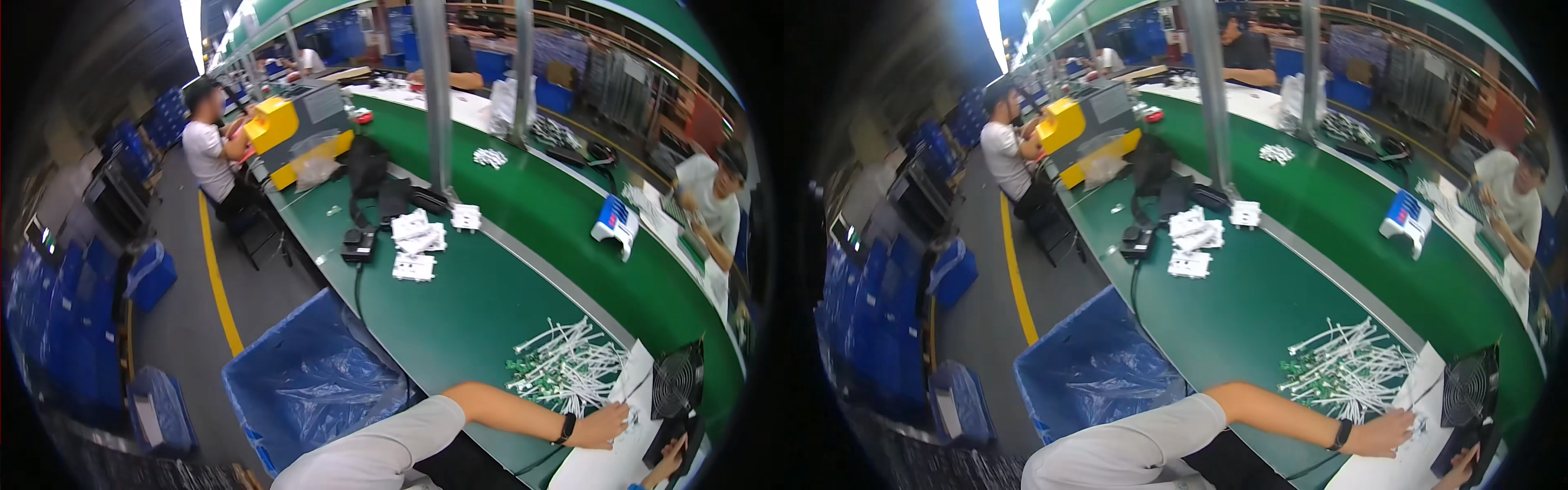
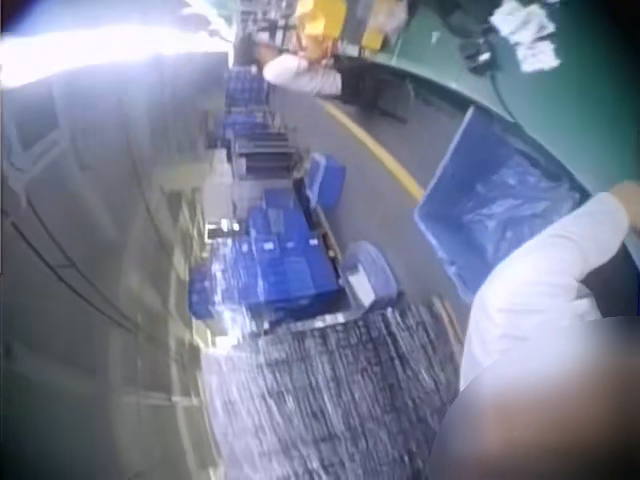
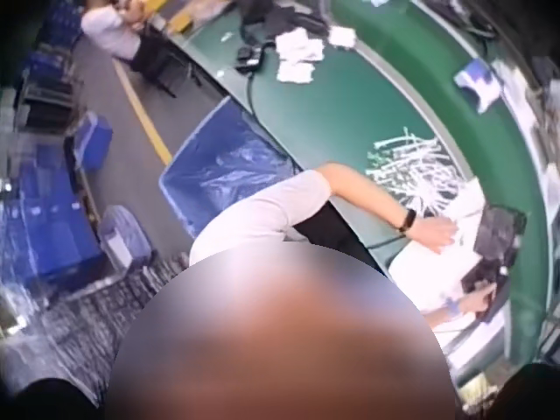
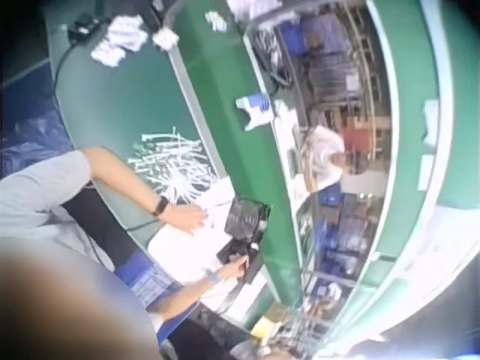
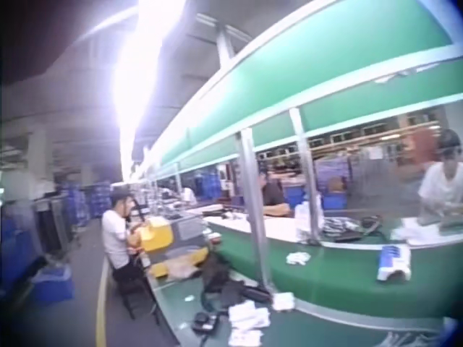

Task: Soldering components onto small circuit boards on an assembly line.

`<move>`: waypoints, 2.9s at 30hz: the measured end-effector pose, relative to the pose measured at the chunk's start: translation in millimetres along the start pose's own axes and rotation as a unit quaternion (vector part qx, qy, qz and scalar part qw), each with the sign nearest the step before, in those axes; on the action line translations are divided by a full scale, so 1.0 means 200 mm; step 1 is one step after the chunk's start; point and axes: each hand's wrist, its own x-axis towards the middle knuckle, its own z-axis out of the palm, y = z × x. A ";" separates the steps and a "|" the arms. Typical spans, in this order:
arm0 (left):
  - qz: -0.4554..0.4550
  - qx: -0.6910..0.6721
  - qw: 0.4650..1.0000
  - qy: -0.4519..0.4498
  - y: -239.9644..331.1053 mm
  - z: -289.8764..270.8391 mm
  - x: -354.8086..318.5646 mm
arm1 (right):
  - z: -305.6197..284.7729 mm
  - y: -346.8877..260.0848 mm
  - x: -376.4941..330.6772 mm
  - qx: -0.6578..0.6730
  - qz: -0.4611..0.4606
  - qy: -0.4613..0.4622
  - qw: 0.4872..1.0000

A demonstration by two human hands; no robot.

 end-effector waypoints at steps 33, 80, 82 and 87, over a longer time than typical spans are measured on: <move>-0.407 0.376 0.797 0.242 -1.20 -1.65 -0.29 | -0.08 -0.49 -1.11 -0.138 -0.039 -0.162 0.976; -0.355 -0.343 0.863 0.106 -0.48 -1.55 -0.52 | 1.02 -1.20 -1.12 -0.124 -0.421 -0.445 0.780; -0.358 -0.353 0.855 0.127 -0.44 -1.52 -0.49 | 1.03 -1.24 -1.11 -0.026 -0.426 -0.374 0.823; -0.296 -0.265 0.913 0.098 -0.34 -1.45 -0.41 | 1.05 -1.29 -1.10 0.081 -0.379 -0.152 0.909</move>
